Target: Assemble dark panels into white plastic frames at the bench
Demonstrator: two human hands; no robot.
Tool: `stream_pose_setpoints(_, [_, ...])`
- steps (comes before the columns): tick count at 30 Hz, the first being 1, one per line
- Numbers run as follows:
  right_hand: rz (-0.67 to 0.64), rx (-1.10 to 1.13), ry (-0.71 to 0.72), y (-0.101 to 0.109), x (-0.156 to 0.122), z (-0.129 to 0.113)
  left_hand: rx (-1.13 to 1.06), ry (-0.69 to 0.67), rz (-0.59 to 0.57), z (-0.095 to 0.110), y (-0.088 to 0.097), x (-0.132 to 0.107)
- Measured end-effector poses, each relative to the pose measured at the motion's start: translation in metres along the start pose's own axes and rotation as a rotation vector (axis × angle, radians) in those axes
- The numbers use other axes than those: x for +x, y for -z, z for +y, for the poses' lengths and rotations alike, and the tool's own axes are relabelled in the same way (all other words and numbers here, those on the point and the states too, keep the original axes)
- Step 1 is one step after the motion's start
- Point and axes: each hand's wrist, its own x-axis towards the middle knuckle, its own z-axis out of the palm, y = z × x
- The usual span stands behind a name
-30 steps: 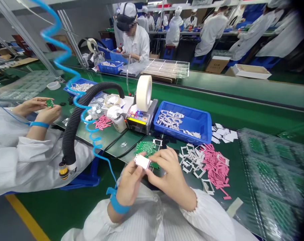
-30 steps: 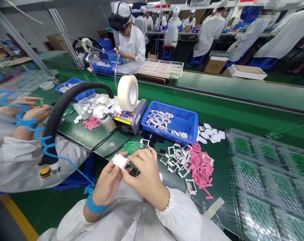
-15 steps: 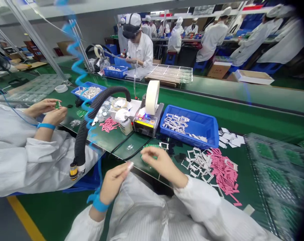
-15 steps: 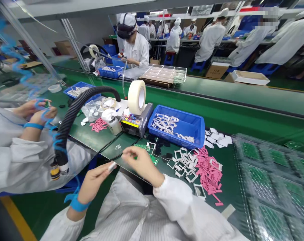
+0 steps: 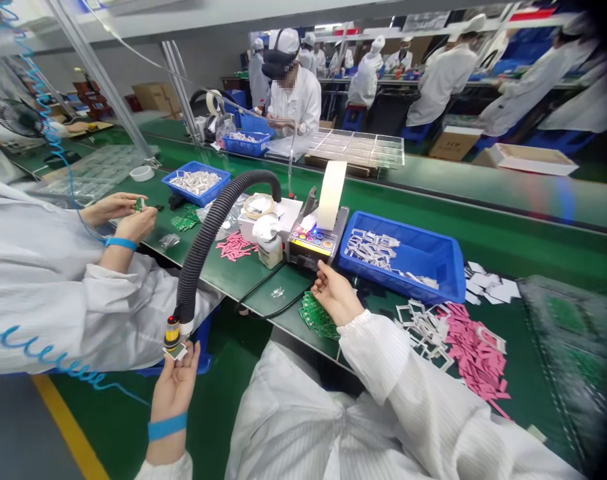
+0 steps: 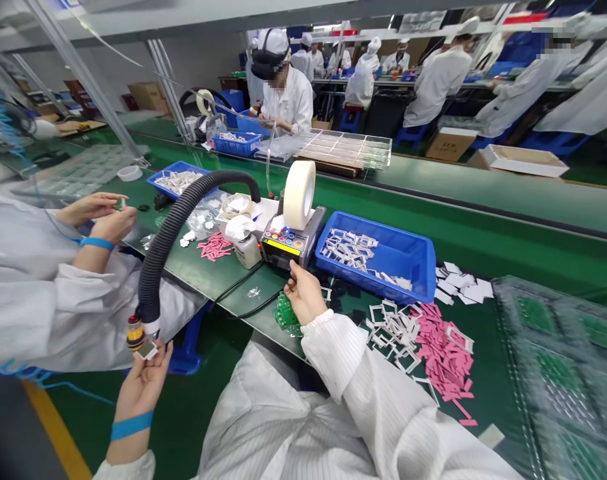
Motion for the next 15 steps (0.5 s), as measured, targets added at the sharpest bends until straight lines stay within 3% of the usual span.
stream_pose_setpoints(4, [-0.012,0.018,0.022,-0.004,-0.001,-0.003,-0.039,-0.014,0.016,0.002,-0.005,-0.002])
stream_pose_setpoints(7, [-0.087,0.01,0.089,-0.001,-0.024,-0.005,-0.064,0.013,0.019,-0.013,-0.014,-0.005])
stream_pose_setpoints(11, [-0.313,-0.121,0.175,0.019,-0.083,-0.002,-0.033,0.189,0.019,-0.064,-0.046,-0.029])
stream_pose_setpoints(15, [-0.511,-0.576,0.622,0.048,-0.127,0.002,0.048,0.456,-0.051,-0.115,-0.105,-0.077])
